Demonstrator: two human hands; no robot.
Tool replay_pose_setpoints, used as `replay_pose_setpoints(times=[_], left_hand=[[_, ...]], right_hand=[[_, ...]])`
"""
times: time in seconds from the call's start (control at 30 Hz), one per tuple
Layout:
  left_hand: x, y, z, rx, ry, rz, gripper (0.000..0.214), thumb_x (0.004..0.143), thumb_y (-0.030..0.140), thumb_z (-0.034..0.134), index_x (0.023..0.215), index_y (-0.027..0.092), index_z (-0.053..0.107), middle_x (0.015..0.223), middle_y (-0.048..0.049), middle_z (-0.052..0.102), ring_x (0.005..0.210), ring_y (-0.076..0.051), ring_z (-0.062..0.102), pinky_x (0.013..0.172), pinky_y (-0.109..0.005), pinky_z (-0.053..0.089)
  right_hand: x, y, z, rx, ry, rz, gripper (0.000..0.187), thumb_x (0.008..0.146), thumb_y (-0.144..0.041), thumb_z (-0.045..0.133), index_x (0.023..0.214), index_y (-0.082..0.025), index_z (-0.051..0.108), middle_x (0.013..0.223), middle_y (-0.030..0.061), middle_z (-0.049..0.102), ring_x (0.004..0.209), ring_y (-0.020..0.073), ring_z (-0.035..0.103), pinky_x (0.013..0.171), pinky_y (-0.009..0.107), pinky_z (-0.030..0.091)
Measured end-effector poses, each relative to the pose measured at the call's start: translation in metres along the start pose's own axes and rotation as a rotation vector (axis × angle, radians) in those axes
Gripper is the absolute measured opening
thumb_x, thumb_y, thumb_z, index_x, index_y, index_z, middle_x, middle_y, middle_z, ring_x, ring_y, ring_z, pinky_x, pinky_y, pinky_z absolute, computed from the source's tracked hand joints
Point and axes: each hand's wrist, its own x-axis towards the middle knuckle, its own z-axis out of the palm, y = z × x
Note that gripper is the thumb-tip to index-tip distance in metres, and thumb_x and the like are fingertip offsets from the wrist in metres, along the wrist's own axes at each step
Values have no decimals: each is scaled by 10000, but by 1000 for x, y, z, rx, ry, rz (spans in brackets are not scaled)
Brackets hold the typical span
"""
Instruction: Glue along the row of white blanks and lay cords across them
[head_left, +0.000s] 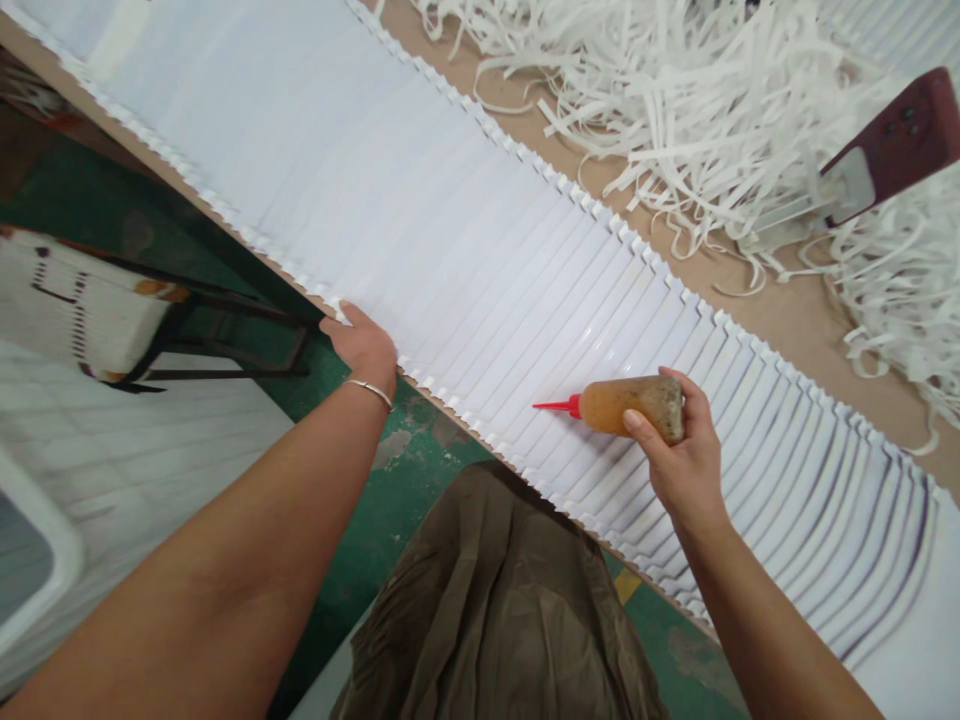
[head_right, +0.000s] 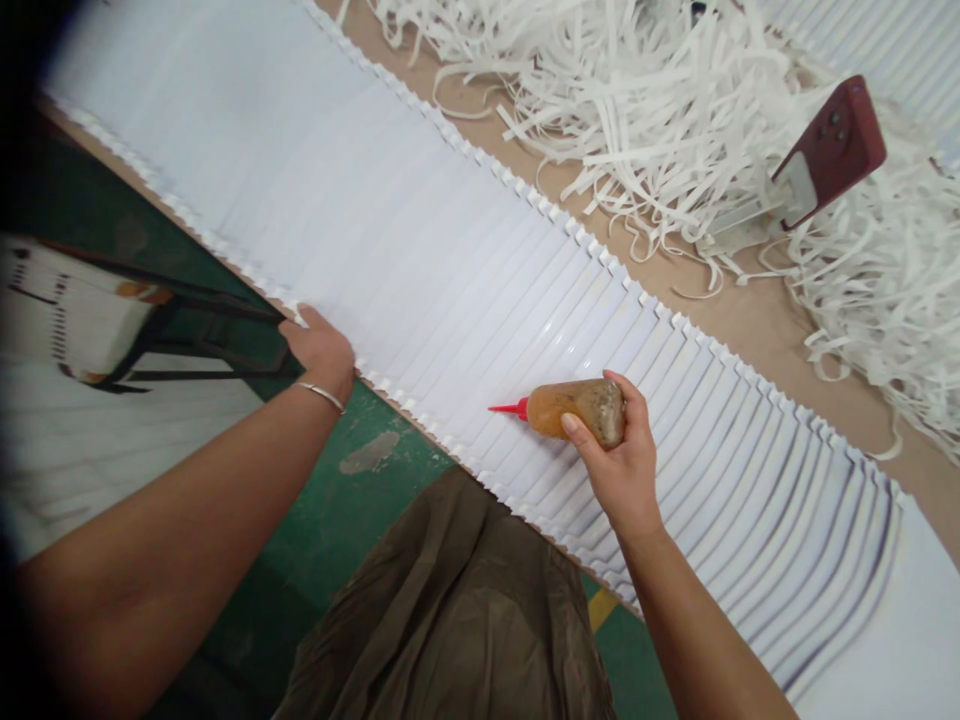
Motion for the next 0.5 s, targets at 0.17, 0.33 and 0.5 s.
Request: replay_pose_setpoints(times=[0.17,0.33,0.5], left_hand=[[-6,7,-1,-38,120,-72,315,1121,283,290,1197,1,407,1264,-199,572,1206,-225,557,1054,-319,419],[-4,5,1,-38,131,-81,292,1124,296,286,1153,29,399,1234,-191,587,1164,-205,565,1031,-315,425],[3,-3,5,-36,102,-33,287,1123,276,240,1166,26,375,1257,-222,547,1188,-218,540,1033,-345,420]], right_hand=[[-26,-1,8,-47,-64,27,741,730,-474,845,1376,-270,546,1194,52,630,999,238,631,942,448,538],[-41,3,9,-116,-83,-94,745,707,-426,870,1367,-288,554,1312,77,605,1151,294,614,1038,532,506],[-32,-9,-3,-2,-82,-477,862,650,-254,923,1402,-372,516,1283,61,670,1139,317,663,996,568,536]])
